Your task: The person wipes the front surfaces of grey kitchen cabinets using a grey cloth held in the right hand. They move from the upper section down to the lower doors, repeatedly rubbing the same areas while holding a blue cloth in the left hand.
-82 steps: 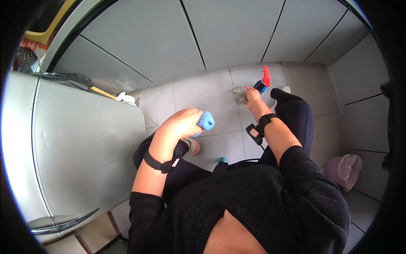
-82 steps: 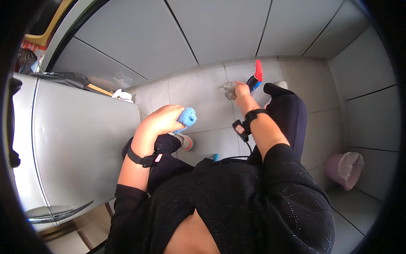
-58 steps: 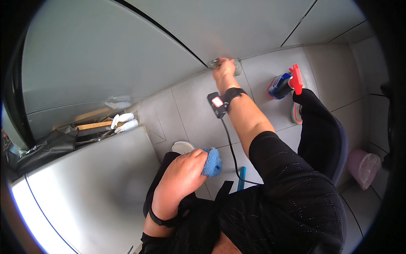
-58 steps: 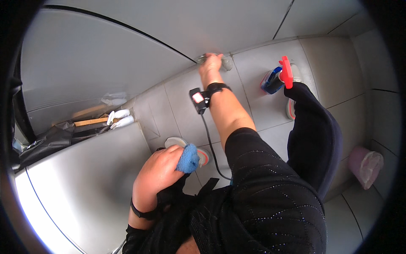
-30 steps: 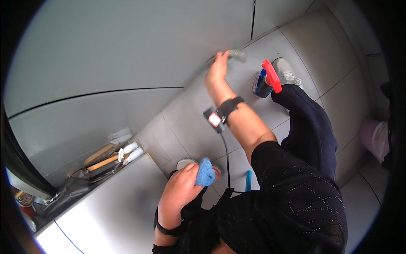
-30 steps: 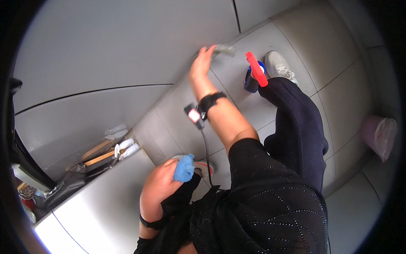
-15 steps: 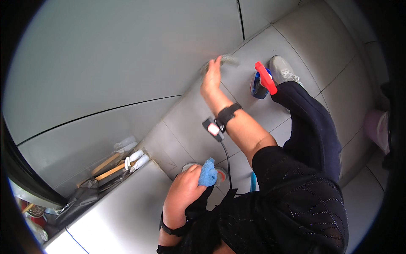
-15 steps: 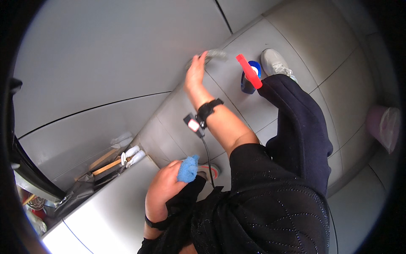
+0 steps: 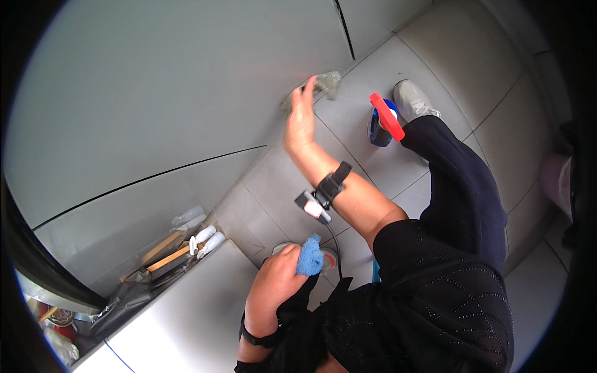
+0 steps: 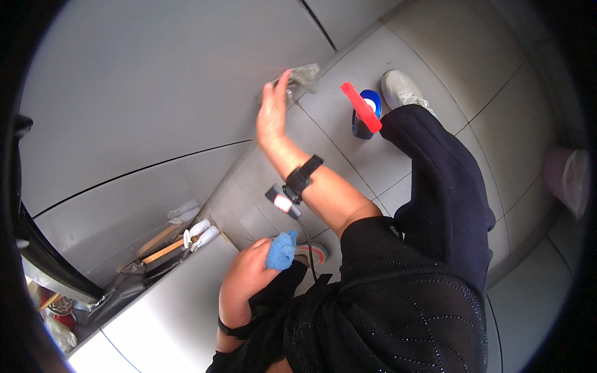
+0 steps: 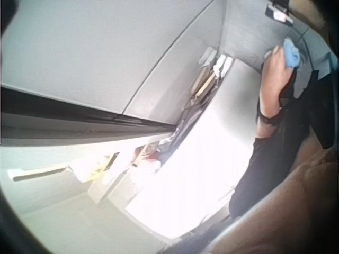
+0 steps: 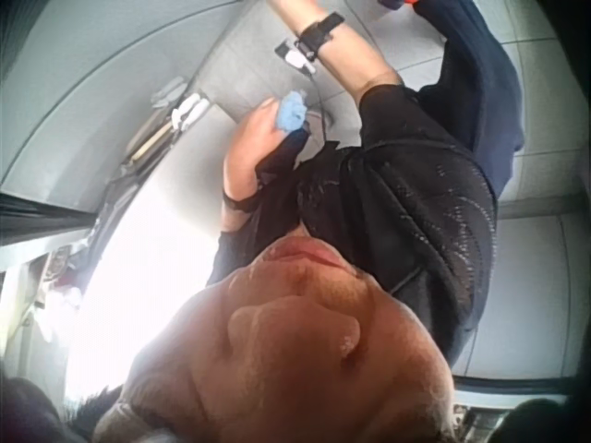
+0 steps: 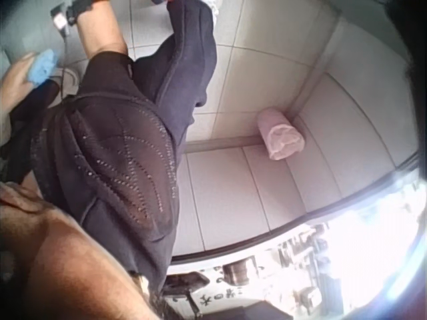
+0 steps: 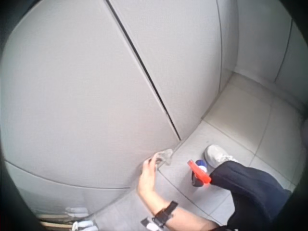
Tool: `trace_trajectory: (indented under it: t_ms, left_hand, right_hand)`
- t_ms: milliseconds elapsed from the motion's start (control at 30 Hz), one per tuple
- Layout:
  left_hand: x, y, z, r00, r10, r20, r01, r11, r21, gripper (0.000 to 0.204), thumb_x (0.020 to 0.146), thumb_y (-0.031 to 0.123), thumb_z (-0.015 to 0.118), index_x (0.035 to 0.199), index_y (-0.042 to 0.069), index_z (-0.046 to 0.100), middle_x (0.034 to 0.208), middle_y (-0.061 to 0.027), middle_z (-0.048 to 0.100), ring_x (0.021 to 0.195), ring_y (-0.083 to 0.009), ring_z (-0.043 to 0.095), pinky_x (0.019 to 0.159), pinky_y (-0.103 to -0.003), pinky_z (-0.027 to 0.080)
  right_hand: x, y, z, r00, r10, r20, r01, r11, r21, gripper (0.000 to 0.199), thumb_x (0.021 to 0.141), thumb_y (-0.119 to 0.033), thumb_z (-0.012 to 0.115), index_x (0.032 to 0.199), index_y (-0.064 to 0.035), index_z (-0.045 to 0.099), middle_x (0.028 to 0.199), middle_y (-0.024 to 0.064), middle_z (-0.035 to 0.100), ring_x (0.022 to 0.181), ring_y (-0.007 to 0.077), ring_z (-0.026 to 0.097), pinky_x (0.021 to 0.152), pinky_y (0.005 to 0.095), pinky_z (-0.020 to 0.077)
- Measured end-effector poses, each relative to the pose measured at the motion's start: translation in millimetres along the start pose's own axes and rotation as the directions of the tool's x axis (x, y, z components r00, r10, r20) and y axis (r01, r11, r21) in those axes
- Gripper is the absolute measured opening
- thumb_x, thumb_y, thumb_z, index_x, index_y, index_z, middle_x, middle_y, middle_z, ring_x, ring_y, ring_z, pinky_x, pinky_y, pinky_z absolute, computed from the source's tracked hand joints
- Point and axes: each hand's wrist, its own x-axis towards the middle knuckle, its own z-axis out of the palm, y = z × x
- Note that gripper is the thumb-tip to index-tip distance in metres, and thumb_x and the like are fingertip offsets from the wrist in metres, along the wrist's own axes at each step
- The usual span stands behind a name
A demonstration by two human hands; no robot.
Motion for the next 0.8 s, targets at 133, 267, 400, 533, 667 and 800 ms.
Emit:
trace_trajectory:
  t_ms: [133,267,400,533,667,800]
  left_hand:
    - [0.0,-3.8,1.6,0.999,0.033,-0.014,-0.033,0.999,0.011,0.032,0.077,0.015,0.066,0.106,0.003,0.060,0.103,-0.0152,0.062,0.094,-0.0374,0.059,0.080,-0.041,0.049]
    - [-0.6,-3.0,2.3,1.000,0.028,0.004,-0.028,0.999,0.022,0.033,0.077,0.015,0.067,0.107,0.002,0.060,0.104,-0.0158,0.062,0.095,-0.0375,0.059,0.081,-0.041,0.049]
    - [-0.5,3.3,1.2,1.000,0.004,0.006,-0.004,1.000,-0.005,0.033,0.077,0.015,0.066,0.107,0.002,0.060,0.105,-0.0158,0.062,0.095,-0.0372,0.060,0.081,-0.040,0.049]
    - [2.5,4.3,1.2,0.999,-0.006,0.033,0.007,1.000,-0.018,0.033,0.077,0.014,0.066,0.107,0.002,0.060,0.105,-0.0156,0.062,0.095,-0.0373,0.060,0.082,-0.040,0.049]
    - [3.4,2.1,2.6,1.000,0.001,0.026,-0.001,1.000,0.012,0.033,0.077,0.013,0.066,0.107,0.002,0.060,0.106,-0.0156,0.062,0.096,-0.0372,0.059,0.082,-0.041,0.049]
    - [2.1,2.2,3.7,1.000,0.008,0.019,-0.008,1.000,-0.007,0.034,0.077,0.014,0.067,0.108,0.003,0.060,0.107,-0.0157,0.062,0.097,-0.0369,0.059,0.083,-0.041,0.049]
  right_hand:
    - [29.9,9.4,-16.9,0.998,-0.025,-0.049,0.021,0.997,-0.069,0.069,0.101,-0.033,0.036,0.152,-0.0049,0.000,0.159,0.0150,-0.001,0.147,0.0263,-0.001,0.118,0.0378,0.0044]
    - [78.2,2.5,-41.8,0.948,0.262,-0.182,-0.205,0.938,0.280,0.066,0.101,-0.036,0.035,0.153,-0.0123,0.001,0.160,0.0106,0.004,0.146,0.0262,0.011,0.117,0.0368,0.0106]
    - [33.8,8.2,-29.9,0.982,0.177,-0.068,-0.172,0.982,0.076,0.066,0.101,-0.036,0.034,0.153,-0.0120,0.002,0.160,0.0115,0.004,0.146,0.0252,0.009,0.117,0.0360,0.0101]
    - [20.6,6.3,-20.7,0.970,0.226,-0.089,-0.213,0.968,0.132,0.069,0.100,-0.038,0.038,0.153,-0.0104,0.005,0.160,0.0105,0.007,0.146,0.0239,0.012,0.117,0.0363,0.0109]
    - [82.4,-12.2,-38.7,0.951,0.245,-0.189,-0.164,0.917,0.364,0.069,0.100,-0.036,0.038,0.153,-0.0071,0.005,0.160,0.0106,0.006,0.146,0.0242,0.011,0.117,0.0365,0.0093]
    - [72.1,-18.9,-20.1,0.976,0.078,-0.203,-0.031,0.974,0.224,0.070,0.100,-0.036,0.037,0.152,-0.0038,0.002,0.160,0.0125,0.001,0.147,0.0257,0.004,0.118,0.0361,0.0058]
